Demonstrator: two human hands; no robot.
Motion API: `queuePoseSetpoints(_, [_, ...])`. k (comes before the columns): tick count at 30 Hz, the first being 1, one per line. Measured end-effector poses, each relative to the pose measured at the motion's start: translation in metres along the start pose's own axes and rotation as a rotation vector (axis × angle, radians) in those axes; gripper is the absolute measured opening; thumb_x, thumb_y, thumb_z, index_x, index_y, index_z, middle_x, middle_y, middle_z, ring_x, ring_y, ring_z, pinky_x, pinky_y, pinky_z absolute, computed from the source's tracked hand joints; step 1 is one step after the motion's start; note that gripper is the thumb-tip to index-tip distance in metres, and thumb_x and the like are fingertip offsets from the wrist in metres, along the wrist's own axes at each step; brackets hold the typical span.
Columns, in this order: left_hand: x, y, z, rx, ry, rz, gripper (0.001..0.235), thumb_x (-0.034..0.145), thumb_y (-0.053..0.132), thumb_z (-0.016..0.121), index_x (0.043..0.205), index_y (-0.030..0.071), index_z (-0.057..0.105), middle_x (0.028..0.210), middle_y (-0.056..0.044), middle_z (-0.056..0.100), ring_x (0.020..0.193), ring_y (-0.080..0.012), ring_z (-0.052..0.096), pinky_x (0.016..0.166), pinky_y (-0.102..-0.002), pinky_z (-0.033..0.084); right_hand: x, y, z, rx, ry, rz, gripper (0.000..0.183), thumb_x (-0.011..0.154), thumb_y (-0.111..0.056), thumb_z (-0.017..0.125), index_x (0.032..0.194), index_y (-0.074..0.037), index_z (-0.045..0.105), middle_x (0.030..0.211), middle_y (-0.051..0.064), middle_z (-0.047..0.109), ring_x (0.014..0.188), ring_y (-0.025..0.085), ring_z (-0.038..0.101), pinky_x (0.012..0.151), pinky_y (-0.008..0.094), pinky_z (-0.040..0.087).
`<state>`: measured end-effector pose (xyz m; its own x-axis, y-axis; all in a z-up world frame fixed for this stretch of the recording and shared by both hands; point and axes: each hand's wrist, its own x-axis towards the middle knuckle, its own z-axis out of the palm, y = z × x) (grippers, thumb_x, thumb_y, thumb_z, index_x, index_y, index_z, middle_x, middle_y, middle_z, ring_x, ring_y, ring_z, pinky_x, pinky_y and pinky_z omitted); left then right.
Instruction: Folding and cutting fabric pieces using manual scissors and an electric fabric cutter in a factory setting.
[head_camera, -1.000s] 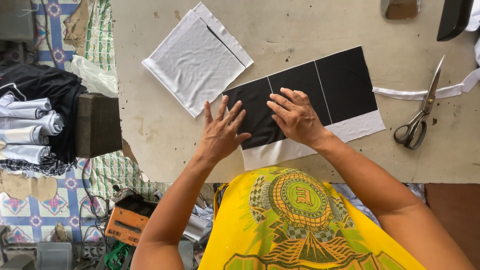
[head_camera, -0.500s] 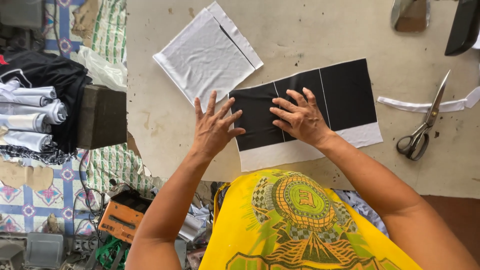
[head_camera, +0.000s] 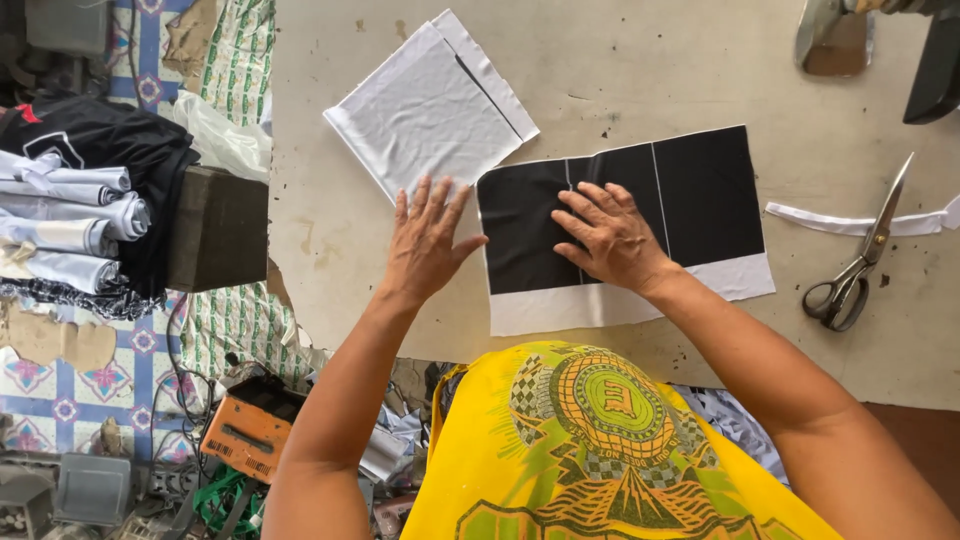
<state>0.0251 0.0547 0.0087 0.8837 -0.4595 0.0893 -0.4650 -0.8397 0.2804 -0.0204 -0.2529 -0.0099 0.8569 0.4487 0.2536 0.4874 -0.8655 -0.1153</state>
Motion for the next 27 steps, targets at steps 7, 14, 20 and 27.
queuePoseSetpoints(7, [-0.016, -0.033, 0.023, 0.141, 0.242, -0.010, 0.041, 0.094, 0.058, 0.071, 0.105, 0.018, 0.075, 0.105, -0.006, 0.068, 0.119, -0.0315, 0.064, 0.115, -0.064, 0.029, -0.022, 0.084, 0.009, -0.275, 0.103, 0.161, 0.036, 0.097, -0.050, 0.071, 0.109, -0.018, 0.078, 0.136, 0.007, 0.068, 0.137, 0.028, 0.053, 0.118, 0.049, 0.031])
queuePoseSetpoints(14, [0.029, -0.005, 0.056, -0.259, 0.173, -0.234, 0.018, 0.087, 0.042, 0.080, 0.086, 0.025, 0.076, 0.085, 0.002, 0.060, 0.086, -0.0224, 0.061, 0.077, -0.040, 0.049, 0.066, -0.019, 0.025, 0.094, 0.058, -0.016, 0.029, 0.101, -0.031, 0.062, 0.127, -0.021, 0.072, 0.138, 0.005, 0.066, 0.137, 0.029, 0.053, 0.114, 0.050, 0.032])
queuePoseSetpoints(20, [0.010, -0.036, 0.023, -0.694, 0.464, -0.506, 0.009, 0.088, 0.025, 0.079, 0.085, 0.017, 0.076, 0.079, -0.005, 0.064, 0.073, -0.0226, 0.066, 0.070, -0.033, 0.052, 0.062, -0.009, 0.019, 0.003, -0.052, -0.027, 0.036, 0.104, -0.045, 0.056, 0.129, -0.024, 0.072, 0.141, 0.001, 0.068, 0.142, 0.028, 0.052, 0.117, 0.055, 0.026])
queuePoseSetpoints(27, [-0.091, -0.109, -0.011, -0.179, 0.779, -0.851, 0.023, 0.087, 0.011, 0.082, 0.104, 0.012, 0.067, 0.102, -0.008, 0.061, 0.093, -0.0275, 0.062, 0.086, -0.040, 0.050, 0.018, 0.062, 0.022, -0.236, 0.081, 0.038, 0.043, 0.108, -0.062, 0.057, 0.112, -0.024, 0.077, 0.131, -0.003, 0.076, 0.141, 0.024, 0.058, 0.123, 0.055, 0.025])
